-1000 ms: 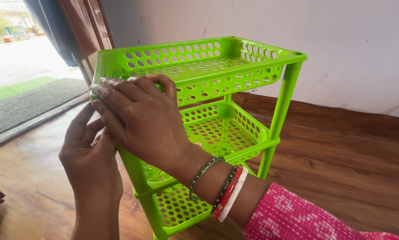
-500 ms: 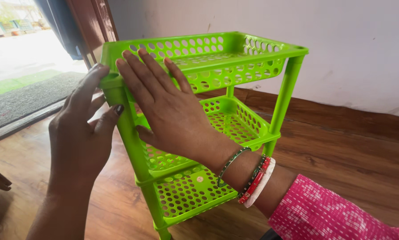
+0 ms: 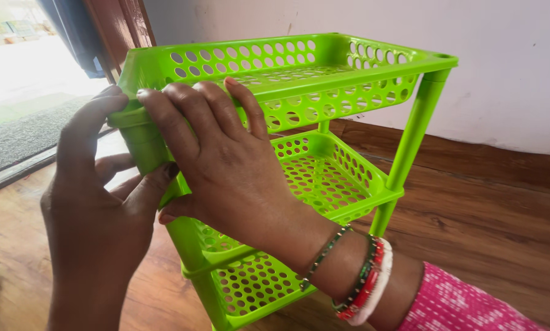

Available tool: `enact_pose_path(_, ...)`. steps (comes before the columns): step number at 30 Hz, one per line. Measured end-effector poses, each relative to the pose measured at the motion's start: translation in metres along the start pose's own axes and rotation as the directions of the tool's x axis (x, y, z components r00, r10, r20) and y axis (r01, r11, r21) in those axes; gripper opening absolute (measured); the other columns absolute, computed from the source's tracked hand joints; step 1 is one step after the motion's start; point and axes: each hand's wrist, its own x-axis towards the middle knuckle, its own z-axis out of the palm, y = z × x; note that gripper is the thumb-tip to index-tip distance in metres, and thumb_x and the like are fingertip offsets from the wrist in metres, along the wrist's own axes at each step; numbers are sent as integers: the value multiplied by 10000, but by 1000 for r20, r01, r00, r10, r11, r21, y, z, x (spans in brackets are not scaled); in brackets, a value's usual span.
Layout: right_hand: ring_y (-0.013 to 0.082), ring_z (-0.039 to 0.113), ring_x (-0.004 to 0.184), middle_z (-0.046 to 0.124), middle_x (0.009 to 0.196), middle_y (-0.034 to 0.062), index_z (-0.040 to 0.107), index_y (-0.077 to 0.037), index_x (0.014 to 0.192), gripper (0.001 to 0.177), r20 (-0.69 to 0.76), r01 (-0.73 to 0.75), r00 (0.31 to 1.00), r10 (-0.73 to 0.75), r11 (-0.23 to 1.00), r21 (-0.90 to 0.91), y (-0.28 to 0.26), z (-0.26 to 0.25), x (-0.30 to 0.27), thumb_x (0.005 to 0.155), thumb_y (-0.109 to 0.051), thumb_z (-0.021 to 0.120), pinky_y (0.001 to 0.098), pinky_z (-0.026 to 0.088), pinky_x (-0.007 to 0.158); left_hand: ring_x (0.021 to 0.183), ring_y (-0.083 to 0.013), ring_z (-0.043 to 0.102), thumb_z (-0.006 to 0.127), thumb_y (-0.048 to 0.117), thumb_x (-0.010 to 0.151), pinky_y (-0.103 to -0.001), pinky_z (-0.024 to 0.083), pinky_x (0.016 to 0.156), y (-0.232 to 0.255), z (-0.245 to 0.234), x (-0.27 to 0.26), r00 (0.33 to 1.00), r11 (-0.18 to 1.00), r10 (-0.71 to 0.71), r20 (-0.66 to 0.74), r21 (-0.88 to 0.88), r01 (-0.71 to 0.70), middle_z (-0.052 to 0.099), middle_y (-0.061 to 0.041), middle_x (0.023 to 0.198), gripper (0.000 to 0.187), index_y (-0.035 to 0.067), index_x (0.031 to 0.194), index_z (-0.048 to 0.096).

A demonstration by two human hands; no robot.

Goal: The person assembles a green three-tier plastic storage rack by hand. They insert vertical support poles into the basket tiers and secure each corner with small green plastic fasteners, working around the top tier to lock the structure together.

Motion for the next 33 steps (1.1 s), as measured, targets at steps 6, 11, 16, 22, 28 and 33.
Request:
enact_pose_path(6,315,436,1422,500,1450,111,351,-114,1509,1211,-10,-12,1000,13,999,33,3,1,-1,535,-547,924,555,229,1253,1161,-242,693,735,-165,838,-328,610,834,2,6,1,992,991,118,-48,63,-115,538,-124,1462,668,64,1413,486)
enact_pose_path(11,311,440,1419,506,1442,101,365,-110,1502,1188,-52,-8,999,11,999,45,2,4,0,528,-492,929,544,237,1250,1088,-205,708,701,-162,790,-303,603,809,3,8,1,996,998,43,-77,57,-38,570,-103,1372,664,58,1376,480)
enact_pose_path(16,295,450,1451,500,1486,81,357,-120,1547,1141,-53,16,998,-16,1000,3,4,5,1,615,-475,911,528,254,1289,1116,-253,700,740,-133,829,-322,594,795,1,8,2,984,958,165,-60,246,-146,559,-164,1366,648,42,1384,456)
enact_pose_path(22,277,483,1398,531,1448,83,379,-109,1540,998,22,104,994,-103,993,-58,28,-1,-5,757,-541,824,507,284,1234,1094,-277,717,797,-74,827,-338,599,755,2,1,2,983,927,183,0,333,-173,562,-194,1350,687,37,1400,436)
enact_pose_path(28,284,601,1145,685,1154,102,673,-93,1211,592,-83,-46,996,31,982,-185,98,-40,-13,897,-585,770,507,326,1091,1040,-305,724,828,-87,772,-358,628,732,13,-11,-2,979,889,204,14,417,-191,592,-204,1295,717,17,1372,451)
enact_pose_path(33,265,618,940,699,936,69,686,-72,1062,430,-21,-127,992,126,991,-38,126,-62,-26,923,-470,772,464,362,984,1121,-353,661,857,37,738,-465,586,879,36,-21,-7,991,794,133,-9,600,-101,589,-168,1337,722,62,1374,515)
